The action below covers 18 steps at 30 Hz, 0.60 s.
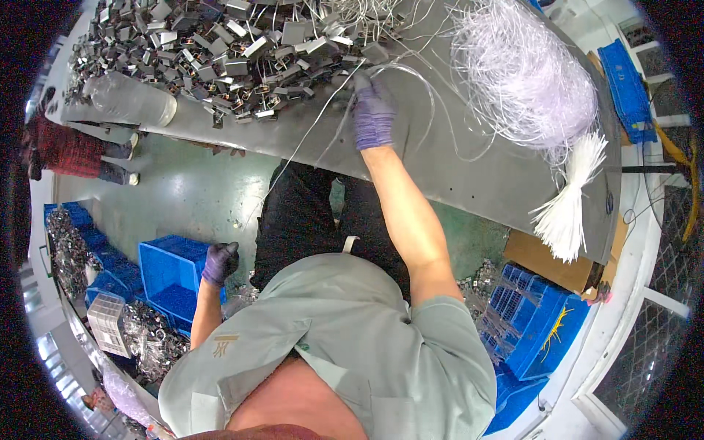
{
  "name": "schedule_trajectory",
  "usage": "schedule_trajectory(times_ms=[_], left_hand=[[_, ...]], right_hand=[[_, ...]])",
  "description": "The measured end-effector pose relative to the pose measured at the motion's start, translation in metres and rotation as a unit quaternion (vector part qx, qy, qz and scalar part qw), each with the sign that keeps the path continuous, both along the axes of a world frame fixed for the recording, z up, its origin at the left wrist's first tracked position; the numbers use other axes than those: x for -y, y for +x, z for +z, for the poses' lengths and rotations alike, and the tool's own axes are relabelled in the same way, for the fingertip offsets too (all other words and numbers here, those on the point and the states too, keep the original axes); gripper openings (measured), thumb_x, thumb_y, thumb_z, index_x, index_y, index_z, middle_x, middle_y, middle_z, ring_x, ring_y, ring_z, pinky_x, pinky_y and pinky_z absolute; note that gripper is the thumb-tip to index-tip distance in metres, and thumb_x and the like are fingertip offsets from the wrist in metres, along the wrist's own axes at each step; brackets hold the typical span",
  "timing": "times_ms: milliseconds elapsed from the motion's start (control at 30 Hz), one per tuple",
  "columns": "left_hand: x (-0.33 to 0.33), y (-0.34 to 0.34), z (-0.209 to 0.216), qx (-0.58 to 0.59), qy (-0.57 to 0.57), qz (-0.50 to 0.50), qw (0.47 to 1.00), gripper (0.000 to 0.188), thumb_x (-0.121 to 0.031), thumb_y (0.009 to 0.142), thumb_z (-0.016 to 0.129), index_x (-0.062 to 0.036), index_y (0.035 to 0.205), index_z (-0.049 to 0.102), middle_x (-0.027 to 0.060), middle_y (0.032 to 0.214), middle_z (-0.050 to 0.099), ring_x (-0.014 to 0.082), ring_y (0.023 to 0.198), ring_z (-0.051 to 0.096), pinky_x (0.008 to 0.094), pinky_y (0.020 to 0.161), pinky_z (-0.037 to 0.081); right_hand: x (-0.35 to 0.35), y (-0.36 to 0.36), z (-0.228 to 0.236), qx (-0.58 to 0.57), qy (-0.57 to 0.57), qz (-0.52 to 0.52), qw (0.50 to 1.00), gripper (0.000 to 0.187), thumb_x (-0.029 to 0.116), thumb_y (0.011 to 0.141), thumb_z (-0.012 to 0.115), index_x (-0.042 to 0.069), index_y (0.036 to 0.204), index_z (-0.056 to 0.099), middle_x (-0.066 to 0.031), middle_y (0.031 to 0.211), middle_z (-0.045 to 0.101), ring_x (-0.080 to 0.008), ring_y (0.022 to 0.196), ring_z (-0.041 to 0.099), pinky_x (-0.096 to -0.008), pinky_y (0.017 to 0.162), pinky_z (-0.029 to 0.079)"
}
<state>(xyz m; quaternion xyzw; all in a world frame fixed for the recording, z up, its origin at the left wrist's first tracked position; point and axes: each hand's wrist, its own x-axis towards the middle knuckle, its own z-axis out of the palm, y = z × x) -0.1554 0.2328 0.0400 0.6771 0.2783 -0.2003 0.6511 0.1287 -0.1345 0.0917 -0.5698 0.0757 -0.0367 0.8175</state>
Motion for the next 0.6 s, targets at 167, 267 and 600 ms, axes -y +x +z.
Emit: schedule_trajectory(times_ms=[167, 267, 600], left_hand=[[-0.024, -0.015, -0.027, 0.059, 0.096, -0.077, 0.991, 0.042, -0.030, 0.076, 0.071, -0.0083, 0.051, 0.046, -0.0005, 0.045, 0.042, 0.0106, 0.037, 0.038, 0.0272, 0.038, 0.027], [-0.032, -0.022, -0.025, -0.044, 0.078, -0.046, 0.995, 0.042, -0.031, 0.076, 0.071, -0.0066, 0.051, 0.048, 0.0006, 0.046, 0.045, 0.0110, 0.038, 0.040, 0.0278, 0.039, 0.028], [-0.042, -0.036, -0.038, 0.048, 0.125, -0.070, 0.989, 0.038, -0.029, 0.078, 0.070, -0.0066, 0.053, 0.051, 0.0017, 0.046, 0.047, 0.0110, 0.037, 0.040, 0.0279, 0.038, 0.028]], right_hand=[[-0.002, 0.000, -0.003, 0.006, -0.002, -0.014, 1.000, 0.031, 0.020, 0.091, 0.054, 0.000, 0.113, 0.052, -0.0145, 0.088, 0.067, -0.0229, 0.069, 0.067, -0.0282, 0.056, 0.051], [0.002, 0.001, -0.005, 0.002, -0.033, -0.024, 0.999, 0.032, 0.023, 0.092, 0.051, -0.001, 0.113, 0.052, -0.0138, 0.088, 0.067, -0.0217, 0.070, 0.067, -0.0270, 0.056, 0.051], [0.014, -0.006, 0.010, -0.005, -0.051, -0.037, 0.998, 0.032, 0.026, 0.093, 0.048, -0.002, 0.108, 0.055, -0.0122, 0.084, 0.067, -0.0196, 0.067, 0.066, -0.0261, 0.054, 0.050]])
